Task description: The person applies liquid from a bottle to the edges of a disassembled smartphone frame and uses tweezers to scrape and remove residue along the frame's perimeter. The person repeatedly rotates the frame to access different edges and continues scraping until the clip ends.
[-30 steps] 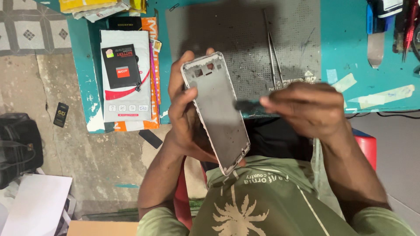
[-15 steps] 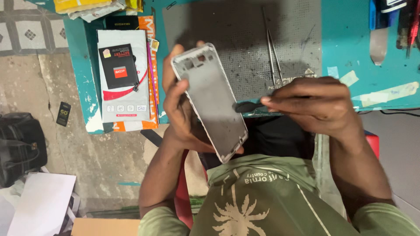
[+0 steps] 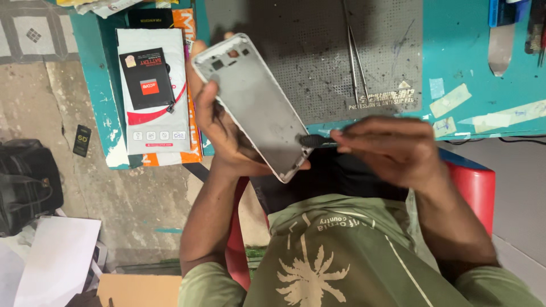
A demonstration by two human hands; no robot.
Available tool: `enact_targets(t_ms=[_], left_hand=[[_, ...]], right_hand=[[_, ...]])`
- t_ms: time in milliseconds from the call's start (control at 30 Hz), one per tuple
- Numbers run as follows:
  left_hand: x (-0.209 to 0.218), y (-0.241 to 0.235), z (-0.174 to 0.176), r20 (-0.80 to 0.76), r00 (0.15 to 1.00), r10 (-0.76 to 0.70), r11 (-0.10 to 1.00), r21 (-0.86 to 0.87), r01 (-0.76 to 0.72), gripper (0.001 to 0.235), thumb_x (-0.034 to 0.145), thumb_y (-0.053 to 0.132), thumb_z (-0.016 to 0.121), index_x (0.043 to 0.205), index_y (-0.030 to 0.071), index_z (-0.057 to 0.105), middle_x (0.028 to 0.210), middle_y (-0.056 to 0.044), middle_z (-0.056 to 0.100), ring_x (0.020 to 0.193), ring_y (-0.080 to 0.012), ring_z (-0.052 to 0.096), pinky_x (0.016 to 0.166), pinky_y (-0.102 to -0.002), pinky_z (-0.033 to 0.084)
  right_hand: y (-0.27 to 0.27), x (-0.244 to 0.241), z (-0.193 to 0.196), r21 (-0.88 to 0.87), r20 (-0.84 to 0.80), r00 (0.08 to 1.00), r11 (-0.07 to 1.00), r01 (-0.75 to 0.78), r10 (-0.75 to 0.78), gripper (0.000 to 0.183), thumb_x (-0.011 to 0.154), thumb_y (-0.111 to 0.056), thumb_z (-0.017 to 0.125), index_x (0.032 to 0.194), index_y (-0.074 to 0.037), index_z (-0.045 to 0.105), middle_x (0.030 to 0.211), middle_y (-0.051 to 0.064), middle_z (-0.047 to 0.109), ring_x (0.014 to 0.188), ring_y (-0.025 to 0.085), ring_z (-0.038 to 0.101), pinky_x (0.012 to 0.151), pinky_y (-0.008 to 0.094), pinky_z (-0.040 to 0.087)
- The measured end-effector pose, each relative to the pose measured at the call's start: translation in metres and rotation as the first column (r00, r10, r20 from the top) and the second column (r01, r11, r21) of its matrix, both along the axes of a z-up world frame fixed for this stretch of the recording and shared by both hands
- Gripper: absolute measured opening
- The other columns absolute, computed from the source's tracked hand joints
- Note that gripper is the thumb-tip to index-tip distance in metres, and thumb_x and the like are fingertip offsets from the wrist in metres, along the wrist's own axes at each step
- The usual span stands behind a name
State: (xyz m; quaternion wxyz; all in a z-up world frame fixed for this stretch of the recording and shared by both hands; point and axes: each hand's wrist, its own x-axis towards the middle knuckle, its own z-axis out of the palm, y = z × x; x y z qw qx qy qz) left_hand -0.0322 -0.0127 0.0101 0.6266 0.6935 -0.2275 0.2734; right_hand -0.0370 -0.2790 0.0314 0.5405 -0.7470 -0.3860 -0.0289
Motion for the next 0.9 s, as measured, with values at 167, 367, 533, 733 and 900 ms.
enact_targets(t_ms=[167, 367, 533, 733, 900], left_hand=[[-0.002, 0.005, -0.003, -0.011, 0.997, 0.070, 0.994, 0.081, -0.069, 0.147, 0.048, 0.040, 0.110, 0.165, 0.032, 0.021, 0.171, -0.014, 0.011, 0.152, -0.0383, 0.034, 0.127, -0.048, 0.034], [-0.003, -0.003, 0.000, 0.013, 0.998, 0.059, 0.998, 0.010, -0.059, 0.144, 0.046, 0.040, 0.107, 0.164, 0.034, 0.024, 0.172, -0.011, 0.011, 0.151, -0.0374, 0.033, 0.128, -0.049, 0.033], [-0.004, 0.007, 0.000, 0.035, 0.990, 0.139, 0.987, 0.072, -0.141, 0.140, 0.050, 0.048, 0.103, 0.163, 0.034, 0.023, 0.172, -0.013, 0.013, 0.153, -0.0402, 0.034, 0.127, -0.050, 0.033], [-0.010, 0.006, -0.005, 0.027, 0.987, 0.157, 0.987, 0.032, -0.158, 0.131, 0.053, 0.048, 0.101, 0.161, 0.038, 0.029, 0.173, -0.013, 0.014, 0.154, -0.0398, 0.030, 0.127, -0.052, 0.033], [-0.016, 0.005, -0.005, 0.038, 0.986, 0.160, 0.987, 0.006, -0.160, 0.123, 0.060, 0.039, 0.105, 0.160, 0.042, 0.033, 0.171, -0.007, 0.017, 0.152, -0.0371, 0.035, 0.127, -0.050, 0.039]], right_hand=[[-0.003, -0.023, 0.014, -0.006, -0.173, 0.983, 0.998, 0.062, -0.062, 0.033, 0.081, 0.011, 0.079, 0.112, 0.001, 0.073, 0.100, 0.016, 0.076, 0.085, 0.020, 0.077, 0.074, 0.027, 0.066], [-0.004, -0.019, 0.011, -0.025, -0.145, 0.975, 0.986, 0.166, -0.168, 0.032, 0.085, 0.013, 0.078, 0.115, 0.003, 0.072, 0.097, 0.014, 0.075, 0.084, 0.019, 0.077, 0.072, 0.026, 0.065], [-0.003, -0.024, 0.014, 0.024, -0.154, 0.984, 0.995, 0.095, -0.090, 0.031, 0.083, 0.012, 0.078, 0.113, 0.002, 0.073, 0.095, 0.014, 0.075, 0.083, 0.018, 0.077, 0.072, 0.026, 0.065], [-0.002, -0.010, 0.004, -0.073, 0.087, 0.973, 0.973, 0.218, -0.212, 0.024, 0.085, 0.014, 0.079, 0.107, 0.006, 0.074, 0.096, 0.017, 0.074, 0.084, 0.023, 0.077, 0.072, 0.030, 0.065], [0.000, -0.005, 0.000, 0.082, 0.001, 0.986, 0.983, 0.164, -0.164, 0.021, 0.089, 0.013, 0.076, 0.107, 0.002, 0.073, 0.101, 0.016, 0.074, 0.088, 0.022, 0.077, 0.076, 0.028, 0.067]])
